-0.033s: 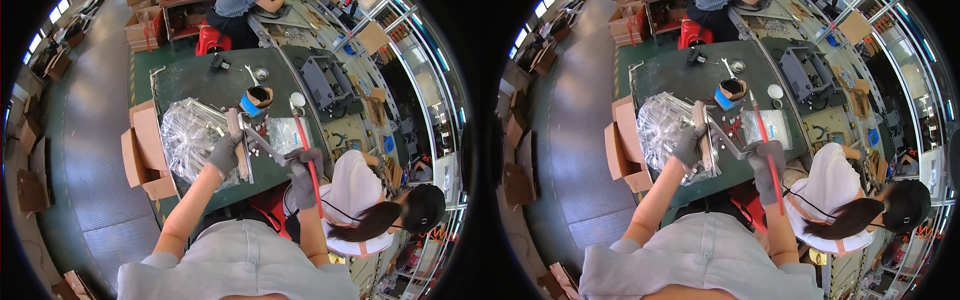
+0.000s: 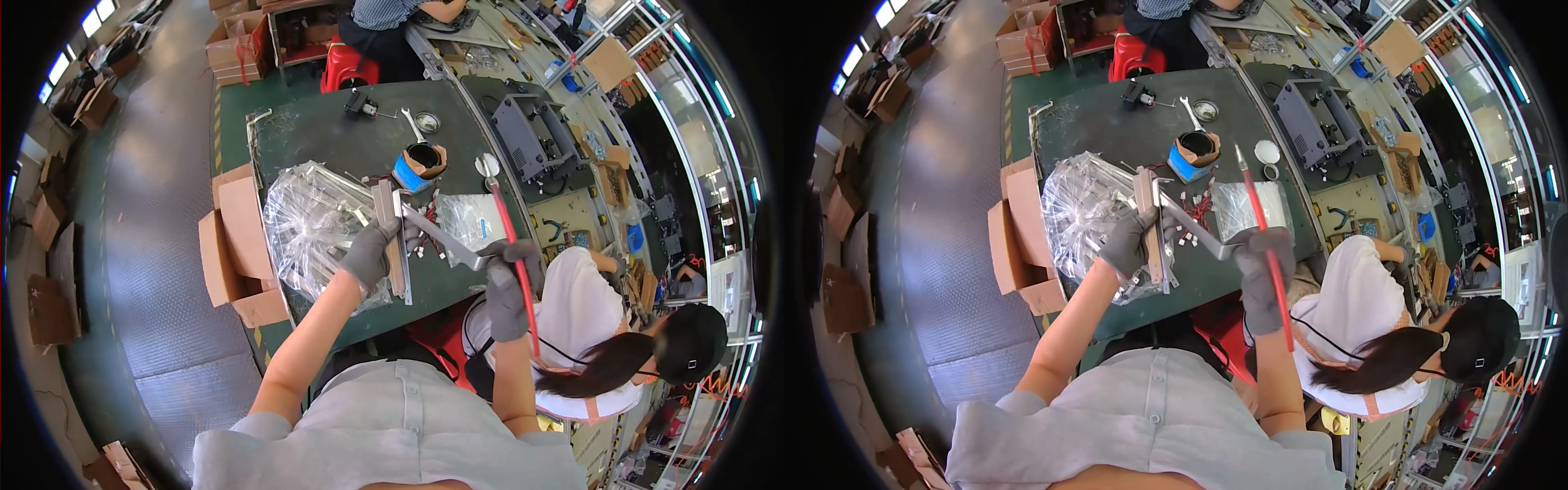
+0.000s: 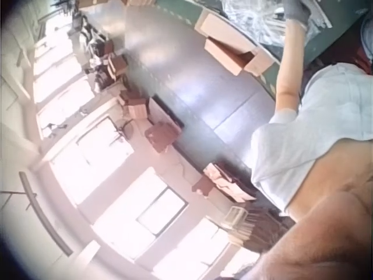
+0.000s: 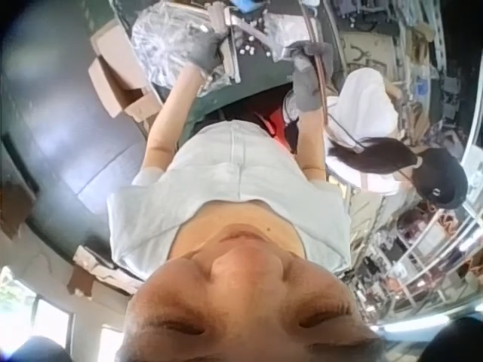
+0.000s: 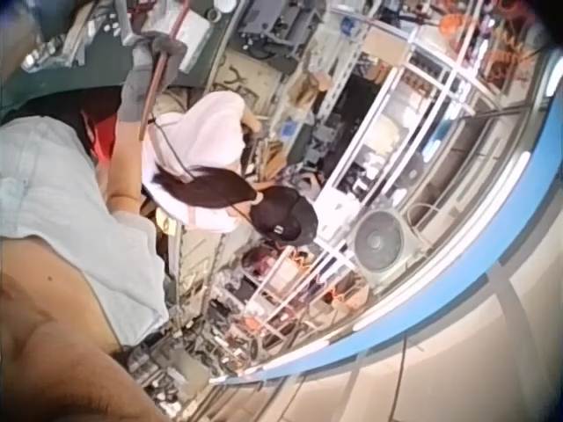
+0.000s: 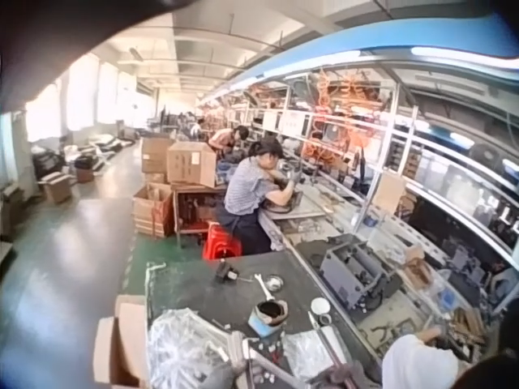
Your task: Applying a substance with a brush and assembling small metal components for an industrial device.
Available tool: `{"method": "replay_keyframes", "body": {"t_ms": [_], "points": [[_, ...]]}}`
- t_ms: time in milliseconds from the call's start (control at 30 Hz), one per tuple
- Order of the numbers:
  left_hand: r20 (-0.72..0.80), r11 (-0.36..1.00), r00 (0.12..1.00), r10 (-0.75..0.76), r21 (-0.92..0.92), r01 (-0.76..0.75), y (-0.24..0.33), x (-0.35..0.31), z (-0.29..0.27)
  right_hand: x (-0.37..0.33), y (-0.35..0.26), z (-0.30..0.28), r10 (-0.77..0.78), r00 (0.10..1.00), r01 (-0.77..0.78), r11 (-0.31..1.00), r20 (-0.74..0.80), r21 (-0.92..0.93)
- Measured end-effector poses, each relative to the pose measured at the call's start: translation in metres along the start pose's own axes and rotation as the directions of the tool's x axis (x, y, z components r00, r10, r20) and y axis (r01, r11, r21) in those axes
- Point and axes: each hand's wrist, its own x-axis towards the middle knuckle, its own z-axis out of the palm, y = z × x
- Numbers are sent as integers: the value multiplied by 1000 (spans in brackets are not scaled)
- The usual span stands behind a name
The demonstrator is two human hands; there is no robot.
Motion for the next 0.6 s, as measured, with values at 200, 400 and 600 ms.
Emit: {"method": "replay_keyframes", "body": {"t_ms": [200,400,600], "points": [[74,990,991,110,84,-116,14,-18,3,32,-39,-35,225,972,-217,969,62,-115],[337,940,942,4,319,-118,-10,-8,16,52,-19,-11,474,866,-482,876,162,15],[308,862,938,-162,507,-18,-28,-25,30,72,23,-39,540,798,-554,832,266,-28]]}}
